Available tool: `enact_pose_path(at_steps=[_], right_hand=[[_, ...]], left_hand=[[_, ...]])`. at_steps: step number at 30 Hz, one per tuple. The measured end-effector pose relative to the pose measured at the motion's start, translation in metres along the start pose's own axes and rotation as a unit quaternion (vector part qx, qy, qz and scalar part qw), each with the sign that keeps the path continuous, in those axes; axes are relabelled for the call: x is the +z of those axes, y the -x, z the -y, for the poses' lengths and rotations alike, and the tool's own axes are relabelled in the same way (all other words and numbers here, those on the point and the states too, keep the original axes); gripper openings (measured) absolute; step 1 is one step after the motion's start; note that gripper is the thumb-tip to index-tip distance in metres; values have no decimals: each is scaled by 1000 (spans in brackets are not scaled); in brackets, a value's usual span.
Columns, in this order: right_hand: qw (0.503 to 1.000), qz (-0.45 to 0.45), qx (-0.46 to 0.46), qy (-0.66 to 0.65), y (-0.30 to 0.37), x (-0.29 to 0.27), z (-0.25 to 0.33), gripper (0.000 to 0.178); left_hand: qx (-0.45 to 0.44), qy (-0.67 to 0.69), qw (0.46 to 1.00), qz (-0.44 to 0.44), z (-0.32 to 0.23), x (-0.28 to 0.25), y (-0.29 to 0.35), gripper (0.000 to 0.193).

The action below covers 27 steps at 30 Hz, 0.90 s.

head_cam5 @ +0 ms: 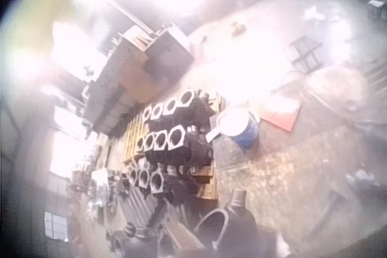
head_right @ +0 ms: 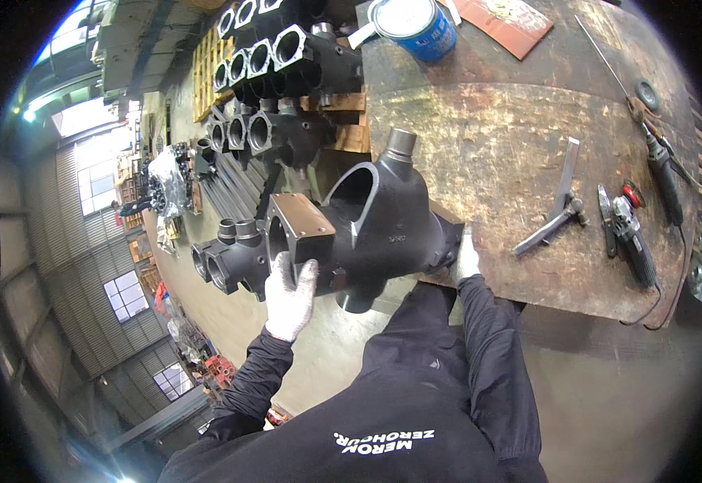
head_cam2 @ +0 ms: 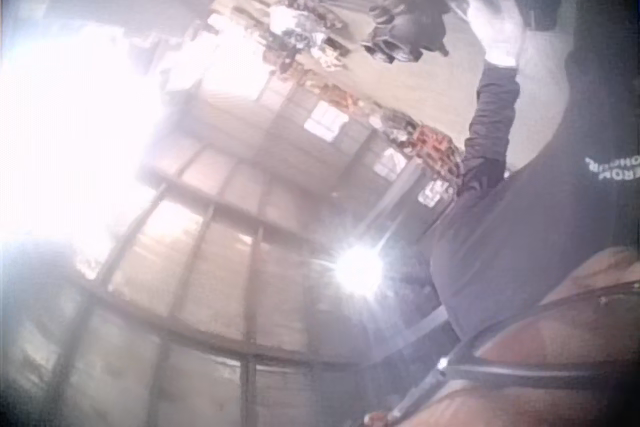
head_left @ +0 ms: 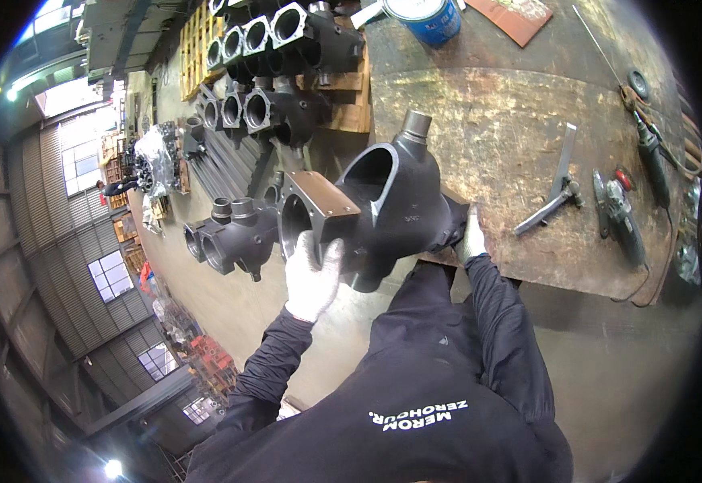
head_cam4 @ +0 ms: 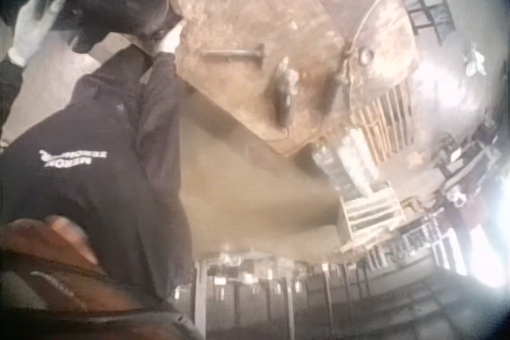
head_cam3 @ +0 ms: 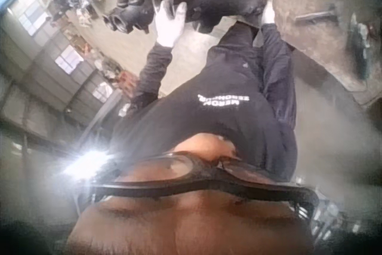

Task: The person uses a handheld angle grinder to smooth the edges of a black metal casting on a workbench. They rotate the part to access different edges, then use a file to deburr the interior of a cylindrical opening before returning to the grinder for additional passes.

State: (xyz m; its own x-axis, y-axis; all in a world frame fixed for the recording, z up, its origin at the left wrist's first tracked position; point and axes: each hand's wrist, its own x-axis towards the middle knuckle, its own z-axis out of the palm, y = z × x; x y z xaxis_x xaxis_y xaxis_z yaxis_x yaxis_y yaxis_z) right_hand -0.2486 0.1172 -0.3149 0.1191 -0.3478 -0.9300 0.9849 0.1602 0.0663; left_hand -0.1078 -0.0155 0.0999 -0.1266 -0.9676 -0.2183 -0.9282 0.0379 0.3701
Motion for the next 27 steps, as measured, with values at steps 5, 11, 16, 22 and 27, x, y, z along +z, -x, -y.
enact_pose_path(at_steps=[5,11,16,22,27], right_hand=[[998,36,-9,43,12,1,-8,63],[981,37,-28,191,23,44,24,76],[959,38,-39,279,31,69,29,73],[939,-116,-171,274,64,76,7,77],[914,-259,-183,253,143,41,37,103]], left_hand=[[-55,47,994,77,39,-18,-16,47],[-45,145,987,51,84,-23,-37,41],[-106,152,982,35,101,-27,-36,40],[-73,191,977,65,121,-40,-67,42],[-77,304,934,172,138,19,-138,51]])
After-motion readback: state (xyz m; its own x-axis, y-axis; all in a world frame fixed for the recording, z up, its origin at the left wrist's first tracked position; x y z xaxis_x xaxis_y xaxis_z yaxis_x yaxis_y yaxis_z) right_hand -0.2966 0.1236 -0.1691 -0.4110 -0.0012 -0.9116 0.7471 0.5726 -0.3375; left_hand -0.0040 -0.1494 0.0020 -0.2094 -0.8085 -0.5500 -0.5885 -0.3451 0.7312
